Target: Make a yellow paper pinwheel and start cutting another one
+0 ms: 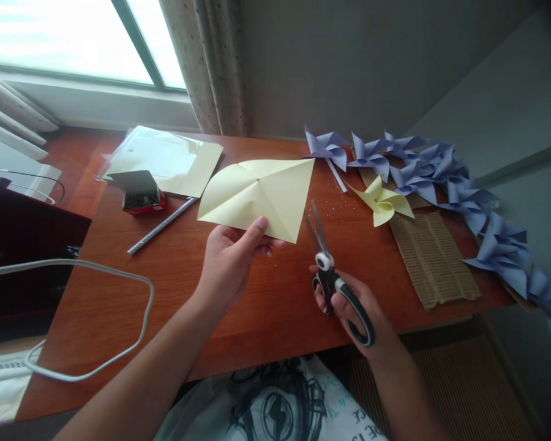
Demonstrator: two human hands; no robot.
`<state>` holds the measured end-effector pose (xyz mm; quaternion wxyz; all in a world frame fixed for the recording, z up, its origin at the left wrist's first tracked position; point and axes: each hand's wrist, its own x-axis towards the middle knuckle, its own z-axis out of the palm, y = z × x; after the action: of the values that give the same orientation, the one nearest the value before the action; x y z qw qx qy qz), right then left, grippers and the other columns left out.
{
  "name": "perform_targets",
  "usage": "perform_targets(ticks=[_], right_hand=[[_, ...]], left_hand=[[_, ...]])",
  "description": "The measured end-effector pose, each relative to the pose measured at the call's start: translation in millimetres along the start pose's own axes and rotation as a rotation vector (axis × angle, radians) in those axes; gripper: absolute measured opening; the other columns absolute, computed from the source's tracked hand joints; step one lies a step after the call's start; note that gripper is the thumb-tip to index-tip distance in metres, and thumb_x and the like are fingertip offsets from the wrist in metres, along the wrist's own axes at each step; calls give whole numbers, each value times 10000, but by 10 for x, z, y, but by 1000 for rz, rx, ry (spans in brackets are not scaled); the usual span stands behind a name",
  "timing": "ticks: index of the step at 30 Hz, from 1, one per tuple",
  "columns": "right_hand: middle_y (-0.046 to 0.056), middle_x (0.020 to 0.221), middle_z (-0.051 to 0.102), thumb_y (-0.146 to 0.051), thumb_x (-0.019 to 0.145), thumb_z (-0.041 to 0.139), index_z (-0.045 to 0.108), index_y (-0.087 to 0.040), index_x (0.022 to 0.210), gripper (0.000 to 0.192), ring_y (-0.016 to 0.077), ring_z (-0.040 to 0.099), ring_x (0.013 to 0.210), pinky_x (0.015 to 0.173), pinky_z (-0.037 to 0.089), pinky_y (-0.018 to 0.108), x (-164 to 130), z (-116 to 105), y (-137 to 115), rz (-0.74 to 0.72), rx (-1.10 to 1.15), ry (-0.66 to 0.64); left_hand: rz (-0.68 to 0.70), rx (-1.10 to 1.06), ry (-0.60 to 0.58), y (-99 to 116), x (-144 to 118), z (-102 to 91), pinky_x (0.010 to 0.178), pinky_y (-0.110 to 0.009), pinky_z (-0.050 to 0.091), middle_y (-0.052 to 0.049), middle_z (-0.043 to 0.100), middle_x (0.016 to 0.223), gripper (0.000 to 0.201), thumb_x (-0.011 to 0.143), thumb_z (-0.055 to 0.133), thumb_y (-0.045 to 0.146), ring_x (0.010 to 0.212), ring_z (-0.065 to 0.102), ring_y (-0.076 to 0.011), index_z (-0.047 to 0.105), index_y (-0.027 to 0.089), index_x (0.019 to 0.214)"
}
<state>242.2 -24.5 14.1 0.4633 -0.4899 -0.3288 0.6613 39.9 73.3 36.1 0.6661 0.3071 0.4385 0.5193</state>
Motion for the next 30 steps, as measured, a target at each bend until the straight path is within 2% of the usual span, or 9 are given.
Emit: perform_targets(ticks=[3,10,13,19,24,27,30], right_hand=[[40,846,625,-487,792,793,706,-221,1217,510,176,558,761,699,498,289,-19,39,1,24,-160,30],[41,847,649,-459,731,847,715,-215,1184,531,177,621,764,745,565,291,-42,61,63,-14,-284,66],[49,876,664,-473,786,804,691,-193,1212,522,176,647,783,733,566,288,-64,98,1,50,-273,42],[105,966,731,-520,832,756,684,-159,1150,486,160,656,738,697,551,291,-134,156,-101,200,-193,-25],[37,857,658,-537,901,672,588,-200,1281,515,183,672,797,765,543,330,-163,169,-54,130,-118,-74],[5,842,593,-537,916,645,567,-234,1260,465,158,640,707,661,525,304,-157,181,-36,111,-40,-75],[-6,808,579,-513,853,737,595,-218,1222,493,100,520,596,555,436,238,-138,168,-31,97,-120,-21]], left_hand=[[-14,2,26,-21,-10,-37,557,-213,504,-36,730,689,290,775,821,361,597,697,-142,710,119,890],[27,-17,35,-24,-23,-72,532,-187,507,-43,740,724,275,802,802,328,598,704,-138,708,114,945],[49,14,52,-41,-27,-85,522,-188,510,-54,737,700,277,810,793,343,593,706,-147,706,106,922],[76,80,63,-57,-40,-98,498,-167,492,-53,728,632,241,846,756,350,541,671,-123,696,117,831],[82,113,78,-61,-40,-96,494,-162,487,-54,726,611,244,855,740,343,523,651,-114,688,123,764],[83,119,85,-71,-37,-96,497,-167,490,-54,727,612,237,858,735,334,530,655,-117,695,120,763],[91,120,82,-79,-35,-100,500,-171,493,-46,726,617,233,857,738,329,540,662,-120,698,120,761]])
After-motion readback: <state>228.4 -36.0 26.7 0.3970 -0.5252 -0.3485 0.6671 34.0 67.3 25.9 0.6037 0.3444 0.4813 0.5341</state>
